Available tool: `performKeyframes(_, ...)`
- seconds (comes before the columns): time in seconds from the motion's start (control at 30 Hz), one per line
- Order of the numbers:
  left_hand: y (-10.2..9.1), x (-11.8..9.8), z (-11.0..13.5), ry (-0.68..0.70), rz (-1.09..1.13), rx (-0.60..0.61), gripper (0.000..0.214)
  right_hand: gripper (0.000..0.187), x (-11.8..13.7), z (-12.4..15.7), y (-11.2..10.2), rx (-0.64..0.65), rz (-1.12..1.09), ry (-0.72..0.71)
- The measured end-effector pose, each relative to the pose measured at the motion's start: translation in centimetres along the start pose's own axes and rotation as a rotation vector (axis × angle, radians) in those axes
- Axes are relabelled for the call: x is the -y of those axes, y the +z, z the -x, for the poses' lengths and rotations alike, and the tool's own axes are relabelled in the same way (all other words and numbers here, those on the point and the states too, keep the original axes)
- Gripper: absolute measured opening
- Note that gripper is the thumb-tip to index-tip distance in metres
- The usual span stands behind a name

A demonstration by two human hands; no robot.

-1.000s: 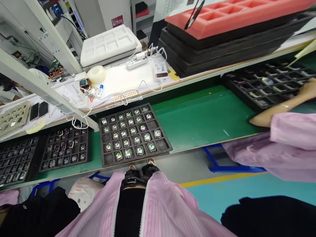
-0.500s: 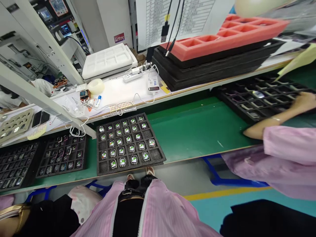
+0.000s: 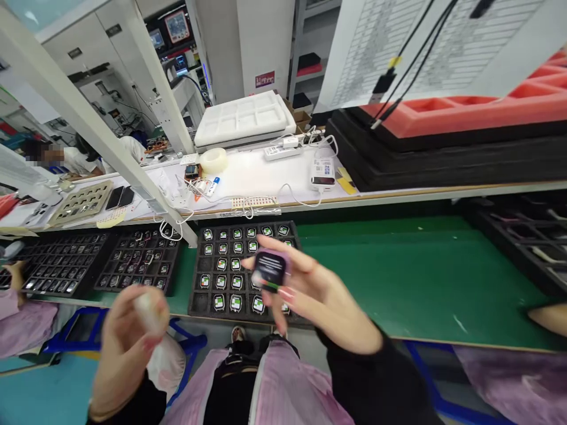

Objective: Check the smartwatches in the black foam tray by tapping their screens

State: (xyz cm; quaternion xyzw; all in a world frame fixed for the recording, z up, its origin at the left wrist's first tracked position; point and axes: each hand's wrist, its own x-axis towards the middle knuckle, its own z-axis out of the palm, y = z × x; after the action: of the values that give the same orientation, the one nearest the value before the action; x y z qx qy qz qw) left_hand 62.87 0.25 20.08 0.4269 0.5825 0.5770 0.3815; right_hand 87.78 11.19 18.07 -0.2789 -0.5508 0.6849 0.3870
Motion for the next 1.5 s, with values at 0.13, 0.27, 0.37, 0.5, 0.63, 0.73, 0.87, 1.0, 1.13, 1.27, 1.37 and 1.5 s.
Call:
performKeyframes(0.13, 1.0, 2.3, -1.5, -0.115, 0.109, 0.001, 0.051, 0.062, -2.2, -3.3, 1.3, 0.121, -0.160, 0.071)
performKeyframes(0.27, 1.9, 3.8, -2.4, -0.135, 0.131, 0.004, 0.050, 0.060, -4.0, -4.5, 1.8, 0.131, -0.110, 0.125)
performKeyframes(0.37, 2.9, 3.7, -2.7, -0.153, 0.142, 0.073, 0.054, 0.054, -4.3, -4.6, 1.8, 0.118, -0.115, 0.126)
performKeyframes(0.5, 4.5, 3.1, -3.3, -0.150, 0.121, 0.154, 0.056, 0.051, -4.4, -4.8, 2.0, 0.056, -0.126, 0.108)
performKeyframes(0.63, 5.7, 3.1, -4.1, -0.129, 0.075, 0.208, 0.053, 0.056, -4.4, -4.7, 2.1, -0.038, -0.084, 0.133)
performKeyframes(0.73, 6.2, 3.2, -4.5, -0.140, 0.050, 0.223, 0.052, 0.056, -4.3, -4.3, 1.7, -0.077, -0.065, 0.117)
performKeyframes(0.87, 6.5, 2.8, -4.8, -0.126, 0.054, 0.261, 0.050, 0.054, -3.7, -3.8, 0.9, -0.054, -0.082, 0.059)
performKeyframes(1.0, 7.1, 2.2, -5.3, -0.071, 0.103, 0.337, 0.050, 0.050, -2.7, -3.6, 0.3, -0.014, -0.087, -0.003)
performKeyframes(1.13, 7.6, 1.8, -6.2, 0.007, 0.048, 0.334, 0.057, 0.051, -1.6, -3.8, 0.0, 0.011, -0.080, -0.041)
performKeyframes(1.27, 7.8, 1.3, -7.0, 0.051, -0.024, 0.274, 0.058, 0.050, -0.7, -4.3, -0.1, 0.021, -0.083, -0.077)
performKeyframes(1.37, 7.9, 0.8, -7.5, 0.071, -0.029, 0.262, 0.060, 0.050, -0.1, -4.5, -0.1, 0.024, -0.080, -0.096)
performKeyframes(1.5, 8.0, 0.6, -7.7, 0.082, -0.025, 0.264, 0.061, 0.049, 0.4, -4.6, -0.1, 0.020, -0.070, -0.103)
